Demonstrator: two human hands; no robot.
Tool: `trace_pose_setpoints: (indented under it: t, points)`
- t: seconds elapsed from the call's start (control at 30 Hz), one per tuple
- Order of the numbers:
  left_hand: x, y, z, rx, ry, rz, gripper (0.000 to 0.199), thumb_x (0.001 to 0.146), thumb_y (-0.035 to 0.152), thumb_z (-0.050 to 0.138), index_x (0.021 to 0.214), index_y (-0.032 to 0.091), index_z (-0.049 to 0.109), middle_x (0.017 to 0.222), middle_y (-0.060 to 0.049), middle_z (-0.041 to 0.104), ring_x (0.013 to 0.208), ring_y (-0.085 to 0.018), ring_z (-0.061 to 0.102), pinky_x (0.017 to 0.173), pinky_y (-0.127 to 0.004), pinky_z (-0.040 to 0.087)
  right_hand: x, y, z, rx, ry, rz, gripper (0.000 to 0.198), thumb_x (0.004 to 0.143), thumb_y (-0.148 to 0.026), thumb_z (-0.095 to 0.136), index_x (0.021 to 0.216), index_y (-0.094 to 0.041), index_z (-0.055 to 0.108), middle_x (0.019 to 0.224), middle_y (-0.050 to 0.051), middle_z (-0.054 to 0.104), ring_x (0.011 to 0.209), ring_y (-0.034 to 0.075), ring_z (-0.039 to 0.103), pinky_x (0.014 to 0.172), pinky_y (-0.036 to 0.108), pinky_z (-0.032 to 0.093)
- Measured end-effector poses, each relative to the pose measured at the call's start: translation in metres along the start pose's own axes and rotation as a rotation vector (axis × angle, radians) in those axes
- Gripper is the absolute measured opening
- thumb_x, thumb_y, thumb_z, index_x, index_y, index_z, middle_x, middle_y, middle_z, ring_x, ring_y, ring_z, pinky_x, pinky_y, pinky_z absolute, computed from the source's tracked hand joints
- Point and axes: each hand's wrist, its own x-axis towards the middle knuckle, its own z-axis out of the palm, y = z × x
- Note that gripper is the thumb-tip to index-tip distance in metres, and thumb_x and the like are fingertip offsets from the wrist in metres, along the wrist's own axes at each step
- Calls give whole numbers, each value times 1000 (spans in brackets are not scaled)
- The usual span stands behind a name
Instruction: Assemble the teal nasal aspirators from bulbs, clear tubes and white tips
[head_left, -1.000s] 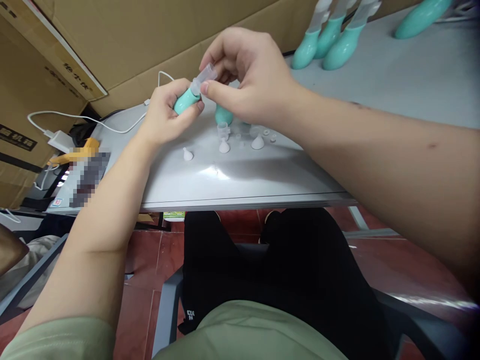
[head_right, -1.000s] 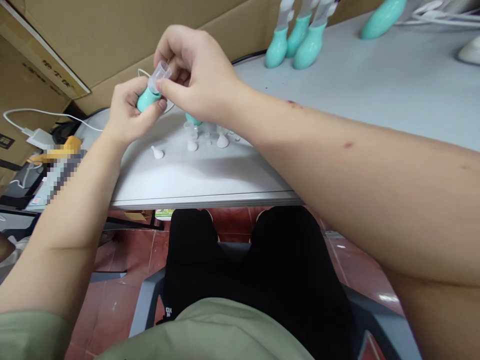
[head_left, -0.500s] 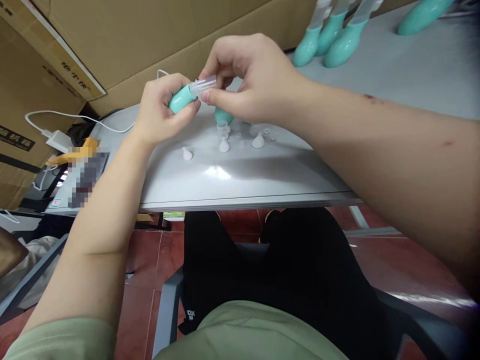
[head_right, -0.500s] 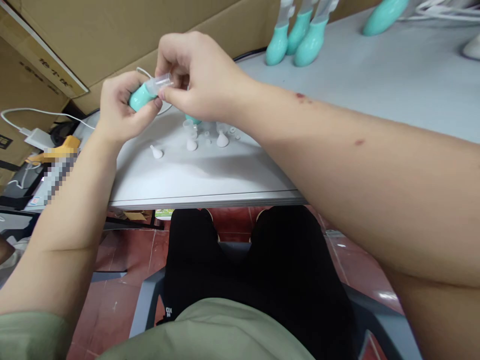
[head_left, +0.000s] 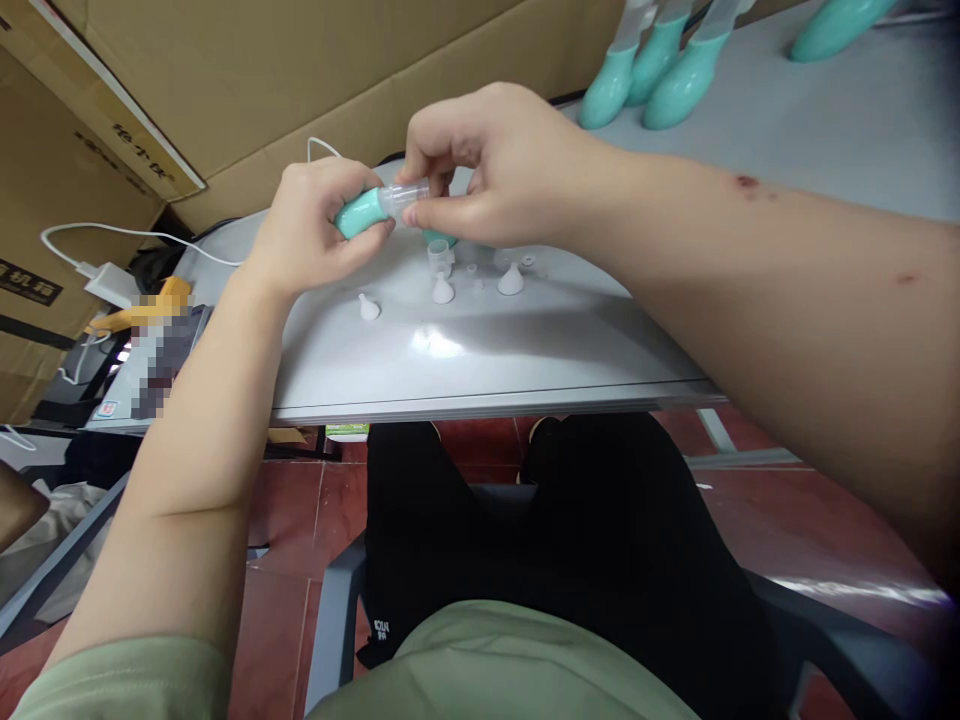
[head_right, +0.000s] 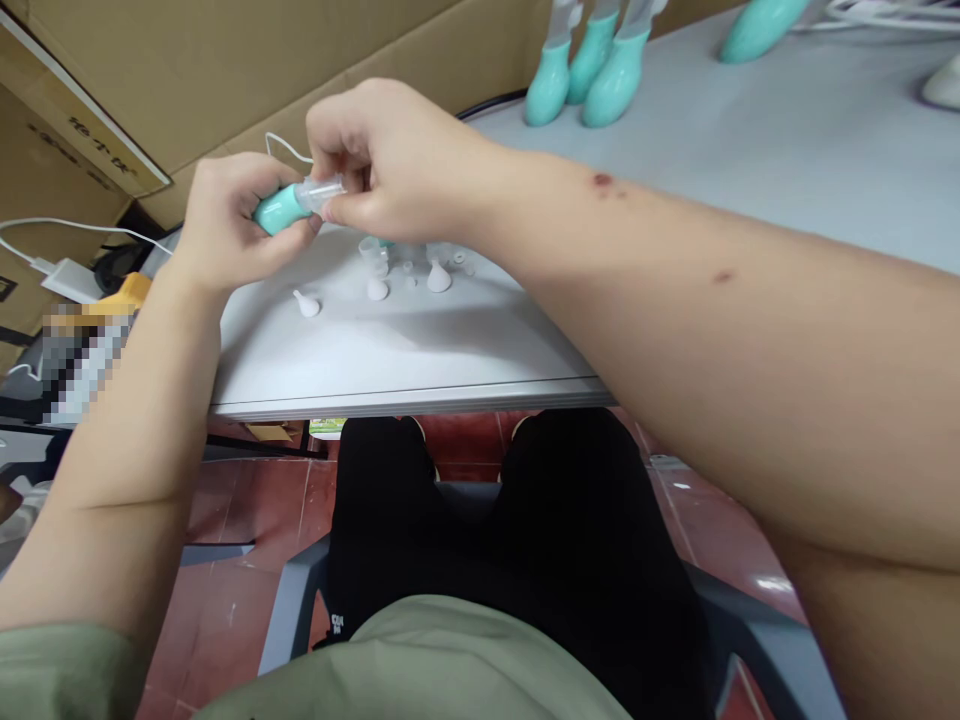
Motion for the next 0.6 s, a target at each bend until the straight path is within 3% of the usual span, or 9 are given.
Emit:
trace_pose_setpoints:
  t: [0.17, 0.27, 0.47, 0.6]
  points:
    - [2, -14, 6, 7, 36, 103, 30, 93, 51, 95, 88, 34, 71, 78, -3, 71, 81, -28, 65, 83, -52, 60, -1, -6, -3, -67, -44, 20, 40, 89, 15, 81, 93, -22, 66, 85, -7, 65, 83, 16, 56, 84, 33, 45]
    - [3, -18, 6, 76, 18, 163, 24, 91, 46, 88, 90, 34, 68, 79, -4, 71, 79, -28, 63, 83, -53, 61, -4, -10, -8, -117, -91, 15, 32, 98, 7, 82, 99, -21, 68, 90, -6, 66, 86, 17, 58, 88, 33, 49]
    - [4, -5, 3, 113, 6, 270, 21, 86, 45, 71, 84, 32, 55, 75, -5, 59, 72, -30, 62, 73, -53, 54, -3, -19, -10, -188, -142, 55, 34, 104, 8, 81, 99, -21, 64, 92, -4, 62, 88, 18, 55, 89, 35, 42]
    - [5, 1, 6, 92, 4, 243, 21, 86, 46, 71, 85, 32, 55, 74, -4, 54, 71, -31, 61, 72, -53, 51, -3, -24, -10, -195, -154, 91, 38, 107, 10, 80, 96, -21, 62, 92, -3, 62, 88, 18, 54, 87, 36, 39]
